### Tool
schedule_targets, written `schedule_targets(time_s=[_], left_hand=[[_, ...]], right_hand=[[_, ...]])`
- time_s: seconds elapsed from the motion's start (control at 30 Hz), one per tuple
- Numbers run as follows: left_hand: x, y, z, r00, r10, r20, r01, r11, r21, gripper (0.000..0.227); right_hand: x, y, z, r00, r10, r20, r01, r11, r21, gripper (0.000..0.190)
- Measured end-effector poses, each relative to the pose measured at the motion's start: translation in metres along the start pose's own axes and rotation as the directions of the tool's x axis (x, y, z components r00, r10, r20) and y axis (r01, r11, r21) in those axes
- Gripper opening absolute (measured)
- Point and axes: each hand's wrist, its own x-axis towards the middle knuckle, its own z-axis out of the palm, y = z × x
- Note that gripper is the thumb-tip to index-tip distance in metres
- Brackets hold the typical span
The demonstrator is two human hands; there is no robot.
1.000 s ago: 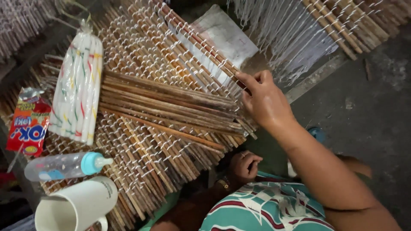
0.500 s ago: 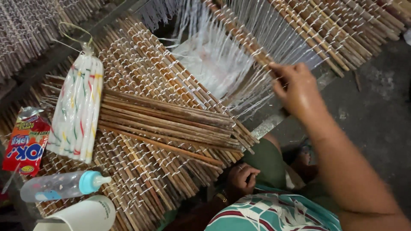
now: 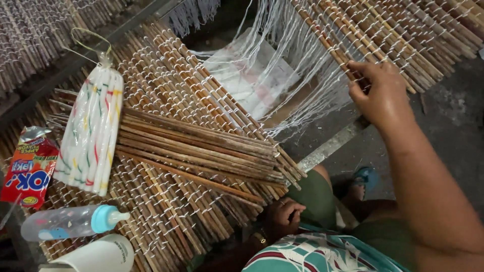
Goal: Preparing and dipping candle wicks by arranging them on wooden sticks in a workshop.
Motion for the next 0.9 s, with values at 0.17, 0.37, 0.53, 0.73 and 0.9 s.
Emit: schedule_targets(time_s=[0.17, 0.37, 0.53, 0.73, 0.9], left_hand=[[0.005, 0.003, -0.002, 0.997, 0.071, -0.035, -0.072, 0.997, -0.025, 0.02], [0.003, 0.004, -0.001, 0.999, 0.041, -0.024, -0.04, 0.998, 0.046, 0.025], [0.002, -0.007, -0.002, 0.994, -0.055, 0.092, 0.053, 0.998, 0.029, 0.024], [0.009, 0.002, -0.003, 0.996, 0.093, 0.015, -0.093, 0.996, 0.015, 0.031], [0.011, 0.009, 0.001, 0.996, 0.081, -0.029, -0.08, 0.996, 0.032, 0.028]], right_hand=[[0.001, -0.01, -0.002, 0.997, 0.065, 0.05, -0.064, 0.998, -0.02, 0.047], [0.002, 0.021, 0.021, 0.984, -0.161, -0.075, 0.153, 0.983, -0.103, 0.044], [0.002, 0.037, 0.031, 0.847, -0.456, -0.272, 0.321, 0.848, -0.422, 0.042], [0.007, 0.052, 0.03, 0.814, -0.472, -0.338, 0.265, 0.821, -0.506, 0.032], [0.016, 0.071, 0.024, 0.793, -0.492, -0.36, 0.227, 0.786, -0.575, 0.035]])
